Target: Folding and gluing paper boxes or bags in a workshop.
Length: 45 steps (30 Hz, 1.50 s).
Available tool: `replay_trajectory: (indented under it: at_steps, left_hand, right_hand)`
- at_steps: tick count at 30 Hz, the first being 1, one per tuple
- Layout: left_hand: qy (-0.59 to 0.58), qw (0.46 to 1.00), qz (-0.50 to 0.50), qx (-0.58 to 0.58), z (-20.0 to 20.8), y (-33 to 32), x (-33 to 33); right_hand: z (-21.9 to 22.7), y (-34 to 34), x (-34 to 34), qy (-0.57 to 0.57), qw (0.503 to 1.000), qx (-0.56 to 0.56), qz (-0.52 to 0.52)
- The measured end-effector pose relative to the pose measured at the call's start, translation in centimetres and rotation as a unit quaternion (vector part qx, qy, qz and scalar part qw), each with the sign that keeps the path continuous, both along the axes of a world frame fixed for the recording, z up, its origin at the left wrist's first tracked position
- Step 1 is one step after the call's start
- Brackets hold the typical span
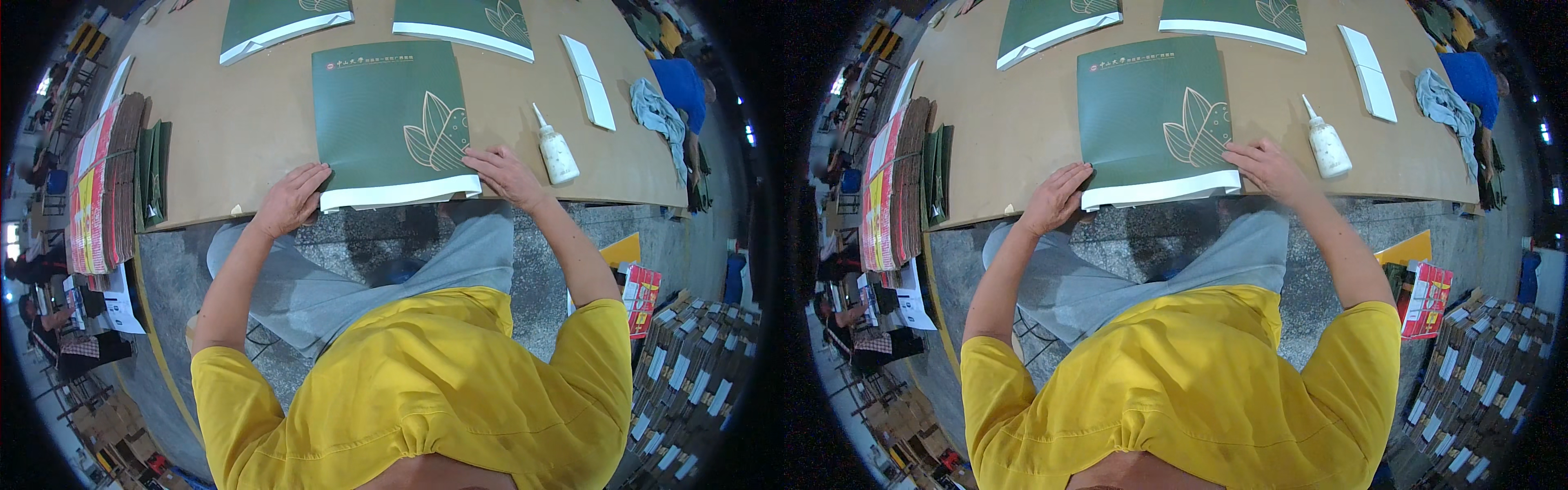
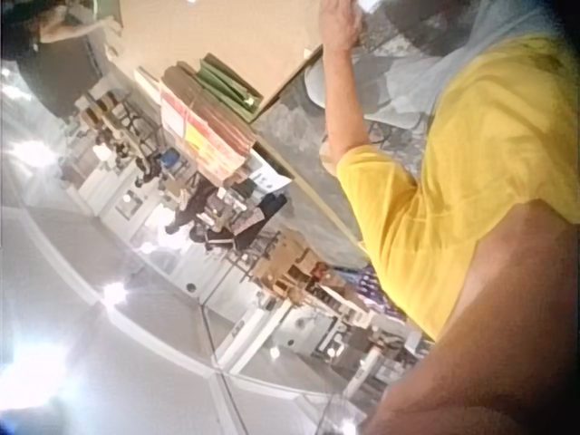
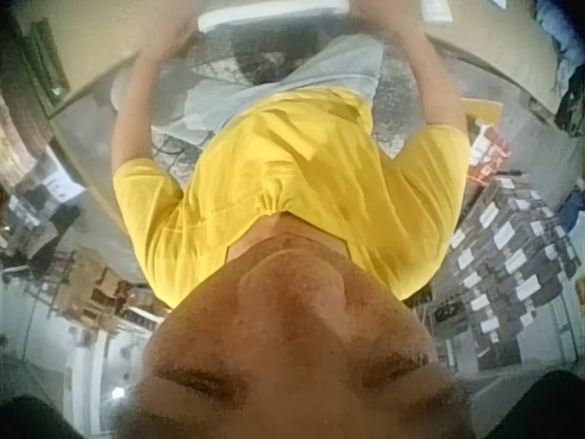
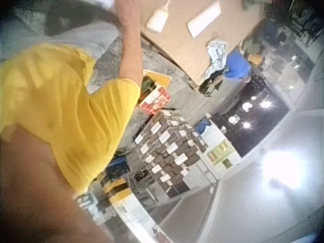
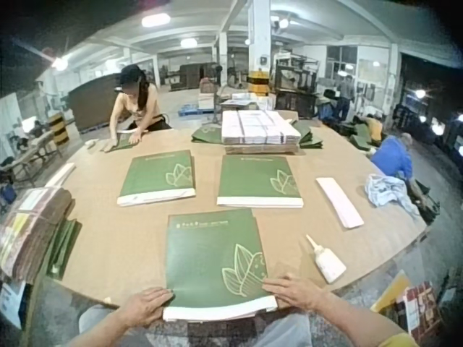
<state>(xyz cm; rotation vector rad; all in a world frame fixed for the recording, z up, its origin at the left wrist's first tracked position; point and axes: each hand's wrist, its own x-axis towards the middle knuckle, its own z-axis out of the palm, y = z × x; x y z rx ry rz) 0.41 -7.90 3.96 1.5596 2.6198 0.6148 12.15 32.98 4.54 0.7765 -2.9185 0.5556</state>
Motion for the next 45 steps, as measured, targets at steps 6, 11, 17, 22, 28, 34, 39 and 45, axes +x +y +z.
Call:
replay_trajectory:
  at_steps: [6, 11, 17, 22, 28, 34, 39, 45]
  left_hand:
    - [-0.118, 0.982, 0.092, 0.112, -1.5, 0.3, 0.3]
    - [-0.008, 0.998, 0.055, 0.031, -1.1, 1.2, 1.3]
    - [0.048, 0.995, 0.089, -0.025, -1.1, 1.5, 1.3]
    - [0.094, 0.991, 0.092, -0.016, -0.8, 2.0, 0.5]
    - [0.005, 0.996, 0.083, -0.039, 0.8, 2.4, -1.2]
    - [-0.146, 0.963, 0.214, -0.07, -0.2, 3.0, -3.2]
    - [-0.265, 0.933, 0.237, -0.047, -0.5, 3.2, -4.7]
    - [-0.179, 0.944, 0.271, -0.062, -0.3, 3.7, -4.6]
  right_hand:
    - [-2.3, -1.3, 0.3, -0.002, 0.983, -0.138, -0.121]
    - [-1.2, -2.0, 1.1, 0.103, 0.993, -0.029, -0.044]
    - [-0.5, -1.5, 0.1, 0.058, 0.998, -0.005, -0.026]
    - [-0.4, -1.7, -0.9, 0.01, 0.996, -0.074, -0.057]
    - [1.2, -1.5, -2.3, -0.082, 0.992, -0.074, -0.057]
    - [0.8, -1.0, -3.6, -0.295, 0.89, -0.278, -0.209]
    - [0.7, -0.6, -6.0, -0.392, 0.799, -0.346, -0.298]
    - [0.9, -0.3, -6.7, -0.424, 0.799, -0.27, -0.329]
